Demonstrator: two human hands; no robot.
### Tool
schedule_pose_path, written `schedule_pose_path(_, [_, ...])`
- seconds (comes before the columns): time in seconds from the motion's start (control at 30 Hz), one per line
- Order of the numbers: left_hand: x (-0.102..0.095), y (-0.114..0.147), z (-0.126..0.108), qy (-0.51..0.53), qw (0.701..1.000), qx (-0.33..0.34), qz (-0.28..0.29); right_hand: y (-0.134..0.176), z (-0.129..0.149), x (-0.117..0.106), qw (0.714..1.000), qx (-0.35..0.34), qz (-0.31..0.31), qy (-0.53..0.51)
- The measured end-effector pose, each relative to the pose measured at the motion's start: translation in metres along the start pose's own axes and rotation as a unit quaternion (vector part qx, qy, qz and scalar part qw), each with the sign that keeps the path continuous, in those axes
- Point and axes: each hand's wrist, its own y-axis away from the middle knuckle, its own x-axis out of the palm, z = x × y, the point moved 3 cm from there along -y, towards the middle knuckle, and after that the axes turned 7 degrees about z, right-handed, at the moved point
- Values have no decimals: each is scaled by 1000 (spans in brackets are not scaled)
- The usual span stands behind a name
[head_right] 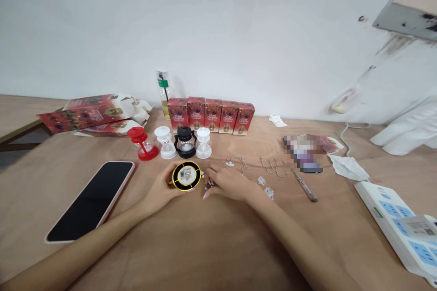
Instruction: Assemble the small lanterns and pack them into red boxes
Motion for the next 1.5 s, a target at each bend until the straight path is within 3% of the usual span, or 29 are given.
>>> schedule_pose_path(0.3, [0, 1, 3, -5, 1000, 5, 3, -5, 0, 12, 995, 15, 0, 100])
schedule_pose_path(0.63, [0, 1, 4, -6, 1000, -1, -6, -10, 13, 21, 965, 59, 14, 256])
schedule_pose_path(0.97, [-1, 0, 5, -13, 1000, -1, -3, -15, 21, 23, 955, 52, 16, 291])
schedule_pose_path(1.07, [-1, 1, 3, -24, 1000, -7, -2, -13, 18, 6, 960, 63, -38, 271])
schedule_pose_path(1.2, [-1, 2, 4, -16, 1000, -1, 12, 1, 18, -26, 957, 86, -230, 152])
schedule_pose_path(1.3, [0, 3, 5, -8, 1000, 6, 25, 13, 30, -39, 932, 32, -360, 22])
schedule_pose_path(1.37, [0, 3, 5, -5, 1000, 7, 27, 16, 42, -40, 919, -26, -394, 0])
schedule_pose_path(1.5, [1, 3, 3, 2, 1000, 2, 28, 15, 57, -32, 902, -97, -415, 70])
